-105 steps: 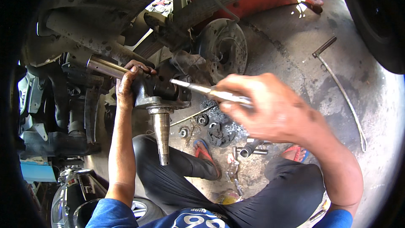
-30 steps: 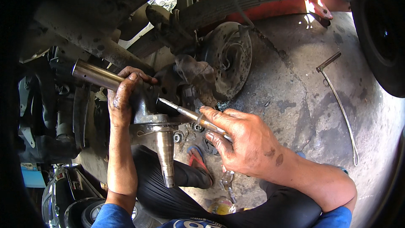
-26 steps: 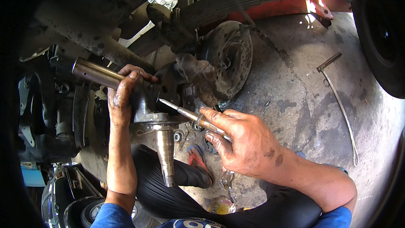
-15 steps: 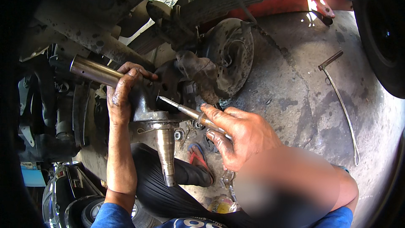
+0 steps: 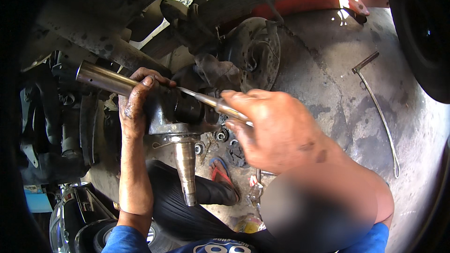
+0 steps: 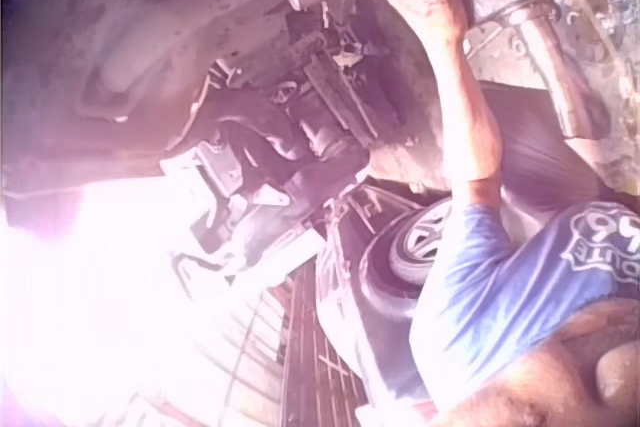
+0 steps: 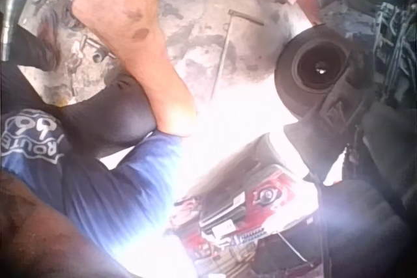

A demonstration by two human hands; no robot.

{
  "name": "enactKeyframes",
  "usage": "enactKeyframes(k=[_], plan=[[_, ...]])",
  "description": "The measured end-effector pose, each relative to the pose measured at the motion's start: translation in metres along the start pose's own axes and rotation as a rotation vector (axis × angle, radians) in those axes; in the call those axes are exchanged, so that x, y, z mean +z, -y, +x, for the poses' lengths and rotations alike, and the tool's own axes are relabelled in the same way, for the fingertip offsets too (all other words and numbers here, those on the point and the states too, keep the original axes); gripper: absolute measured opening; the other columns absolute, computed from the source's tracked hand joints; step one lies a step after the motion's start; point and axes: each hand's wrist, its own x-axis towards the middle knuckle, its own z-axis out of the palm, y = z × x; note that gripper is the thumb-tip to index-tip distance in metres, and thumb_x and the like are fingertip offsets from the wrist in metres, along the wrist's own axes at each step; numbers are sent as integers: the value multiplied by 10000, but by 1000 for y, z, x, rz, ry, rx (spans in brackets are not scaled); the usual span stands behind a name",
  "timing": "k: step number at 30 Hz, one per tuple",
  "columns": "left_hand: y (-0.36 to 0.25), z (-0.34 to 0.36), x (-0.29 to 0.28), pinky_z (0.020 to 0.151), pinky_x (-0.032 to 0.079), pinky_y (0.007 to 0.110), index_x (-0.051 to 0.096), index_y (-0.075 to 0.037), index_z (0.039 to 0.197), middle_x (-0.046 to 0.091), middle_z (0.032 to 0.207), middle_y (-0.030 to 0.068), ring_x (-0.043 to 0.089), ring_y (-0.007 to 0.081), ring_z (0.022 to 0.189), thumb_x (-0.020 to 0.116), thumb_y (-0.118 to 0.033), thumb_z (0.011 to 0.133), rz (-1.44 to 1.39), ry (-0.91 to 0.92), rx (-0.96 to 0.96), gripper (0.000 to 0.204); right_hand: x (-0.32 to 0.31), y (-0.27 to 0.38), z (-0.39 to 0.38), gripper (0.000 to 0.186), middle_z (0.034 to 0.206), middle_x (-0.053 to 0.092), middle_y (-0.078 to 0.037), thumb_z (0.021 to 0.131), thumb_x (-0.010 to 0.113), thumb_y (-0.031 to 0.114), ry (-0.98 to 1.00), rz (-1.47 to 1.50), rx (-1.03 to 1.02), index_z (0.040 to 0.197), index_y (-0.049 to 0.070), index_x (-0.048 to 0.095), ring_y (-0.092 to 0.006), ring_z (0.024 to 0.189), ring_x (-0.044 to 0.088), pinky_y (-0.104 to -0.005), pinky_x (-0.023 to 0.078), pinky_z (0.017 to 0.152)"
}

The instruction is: The person is repairing a car's suspension system. They use a hammer and a screwdriver to remove and adjust components of the wheel hub assembly, including a bearing and a retaining clip.

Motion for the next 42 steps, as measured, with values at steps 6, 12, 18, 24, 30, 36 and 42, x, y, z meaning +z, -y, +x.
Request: enactKeyframes(k=[6, 12, 18, 24, 30, 36, 42], plan=[[4, 4, -3, 897, 519, 343, 678, 58, 966, 730, 912, 164, 706, 228, 925, 650, -296, 905, 44, 23, 54, 360, -6, -4, -18, 376, 1086, 732, -261, 833, 710, 9, -52, 128, -35, 1202, -61, 695, -391, 978, 737, -403, 584, 871], [11, 14, -10, 891, 541, 379, 668, 48, 945, 701, 905, 167, 711, 273, 925, 658, -339, 869, -9, 194, 119, 395, 0, -9, -22, 407, 1050, 730, -243, 862, 728, 40, -34, 143, -52, 1255, -50, 669, -392, 945, 725, -438, 584, 835], [11, 17, -14, 896, 540, 376, 665, 42, 983, 708, 982, 174, 701, 267, 964, 692, -510, 883, 31, 296, 139, 562, -5, -4, -14, 415, 971, 717, -227, 867, 729, 51, 49, 91, -2, 1271, -24, 667, -388, 848, 710, -436, 578, 760], [-22, -33, 4, 1049, 479, 375, 427, 12, 1505, 619, 1357, 188, 604, 244, 1232, 788, -502, 879, 439, -203, 69, 886, -3, -3, -26, 424, 899, 689, -189, 857, 727, 49, 2, 36, -6, 1272, -12, 661, -372, 821, 694, -447, 570, 725], [-31, -47, 24, 944, 499, 346, 650, 49, 1247, 722, 1117, 153, 664, 219, 1006, 850, -316, 748, 749, -232, -193, 650, -2, -15, -35, 337, 949, 703, -190, 885, 689, 85, -10, -125, -3, 1209, -3, 673, -382, 932, 701, -473, 577, 811], [-18, -32, 13, 918, 500, 355, 723, 76, 1113, 741, 990, 128, 669, 224, 898, 868, -422, 739, 732, -284, -170, 640, -6, -24, -47, 226, 912, 718, -218, 889, 669, 99, -29, -101, -78, 1083, -12, 700, -387, 906, 720, -468, 595, 796], [-9, -28, 4, 863, 530, 344, 722, 35, 1132, 739, 991, 101, 684, 200, 868, 853, -306, 810, 719, -298, -160, 488, -6, -26, -53, 177, 869, 731, -221, 868, 664, 79, 1, -103, -52, 1007, -15, 721, -384, 855, 736, -455, 607, 776]])
